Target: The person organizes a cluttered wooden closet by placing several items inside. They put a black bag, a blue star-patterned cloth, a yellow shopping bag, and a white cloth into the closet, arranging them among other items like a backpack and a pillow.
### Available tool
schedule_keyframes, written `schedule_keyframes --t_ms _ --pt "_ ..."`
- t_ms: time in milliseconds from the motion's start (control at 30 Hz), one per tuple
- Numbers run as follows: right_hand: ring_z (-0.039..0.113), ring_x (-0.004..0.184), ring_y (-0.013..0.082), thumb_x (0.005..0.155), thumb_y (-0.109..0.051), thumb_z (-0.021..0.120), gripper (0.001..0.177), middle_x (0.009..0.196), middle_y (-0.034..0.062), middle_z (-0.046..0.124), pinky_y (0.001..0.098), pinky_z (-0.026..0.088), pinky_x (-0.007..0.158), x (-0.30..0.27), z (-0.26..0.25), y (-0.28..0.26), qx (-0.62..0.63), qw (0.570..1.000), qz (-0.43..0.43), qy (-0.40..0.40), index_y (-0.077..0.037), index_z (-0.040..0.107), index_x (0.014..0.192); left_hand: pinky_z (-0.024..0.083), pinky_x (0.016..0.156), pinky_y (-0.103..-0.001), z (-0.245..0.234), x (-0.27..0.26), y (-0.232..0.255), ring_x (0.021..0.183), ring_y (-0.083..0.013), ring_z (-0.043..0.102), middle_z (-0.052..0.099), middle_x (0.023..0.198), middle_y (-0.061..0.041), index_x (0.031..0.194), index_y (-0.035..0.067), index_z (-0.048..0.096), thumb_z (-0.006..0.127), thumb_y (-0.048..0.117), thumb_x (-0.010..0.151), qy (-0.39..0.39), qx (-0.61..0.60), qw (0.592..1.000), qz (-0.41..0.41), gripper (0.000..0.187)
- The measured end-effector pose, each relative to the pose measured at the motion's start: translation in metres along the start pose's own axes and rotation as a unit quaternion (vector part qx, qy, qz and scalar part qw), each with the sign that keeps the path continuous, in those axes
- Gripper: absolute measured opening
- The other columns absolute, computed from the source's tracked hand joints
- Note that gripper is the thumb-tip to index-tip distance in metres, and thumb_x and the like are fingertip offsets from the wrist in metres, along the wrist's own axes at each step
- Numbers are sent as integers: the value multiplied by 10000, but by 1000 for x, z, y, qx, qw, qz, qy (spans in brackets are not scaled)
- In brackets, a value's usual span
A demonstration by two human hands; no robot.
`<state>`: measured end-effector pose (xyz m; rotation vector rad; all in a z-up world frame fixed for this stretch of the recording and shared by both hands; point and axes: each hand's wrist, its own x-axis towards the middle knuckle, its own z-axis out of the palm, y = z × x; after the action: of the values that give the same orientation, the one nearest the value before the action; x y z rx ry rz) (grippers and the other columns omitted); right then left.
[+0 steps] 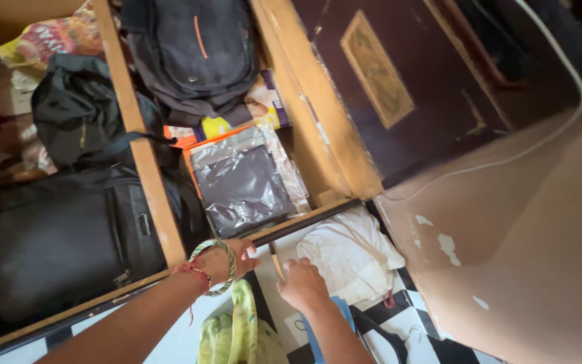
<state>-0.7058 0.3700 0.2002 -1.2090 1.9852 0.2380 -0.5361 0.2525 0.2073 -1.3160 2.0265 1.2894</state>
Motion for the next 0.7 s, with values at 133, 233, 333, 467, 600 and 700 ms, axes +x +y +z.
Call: schedule_keyframes --t_ms 133,233,333,467,600,700 --pt "529 1305 340 855 -299 733 547 1386 144 539 428 469 1080 -11 3 27 14 1000 12 0 -154 587 1361 538 1005 -386 5 -3 10 1132 -261 706 732 1216 -64 1314 150 646 676 433 916 7 32 999 26 490" --pt "544 1298 340 852 -313 739 557 1377 152 551 424 469 1083 -19 -7 37 8 1000 17 1 -145 582 1360 533 1001 -401 0 -13 16 1138 -282 693 727 1216 -68 1353 160 599 700 400 886 18 17 999 38 534" --pt "571 1275 348 856 -319 737 540 1368 166 559 422 480 1077 -22 -15 37 2 1000 15 -2 -143 595 1346 542 1005 -398 -3 -24 18 1137 -279 701 740 1199 -77 1323 151 633 712 373 867 32 8 999 31 513" --pt "596 1248 346 858 -319 729 532 1331 166 599 421 482 1064 -14 -16 29 -11 1000 -20 -4 -137 596 1340 482 1048 -434 -4 -39 14 1230 -344 596 658 1273 -141 1202 119 707 777 415 878 71 106 990 63 443" --pt "593 1267 315 855 -325 728 535 1314 153 636 406 474 1071 -2 -6 29 -15 998 -46 -28 -135 596 1337 499 1026 -451 -9 -59 9 1205 -352 625 655 1280 -162 1459 135 470 760 375 871 57 26 998 29 698" --pt "597 1262 315 856 -317 719 516 1307 148 654 406 480 1065 9 4 41 -35 997 -50 -38 -130 606 1324 523 1017 -446 1 -52 6 1170 -337 670 720 1213 -145 1513 141 415 699 360 905 -1 8 1000 2 705"
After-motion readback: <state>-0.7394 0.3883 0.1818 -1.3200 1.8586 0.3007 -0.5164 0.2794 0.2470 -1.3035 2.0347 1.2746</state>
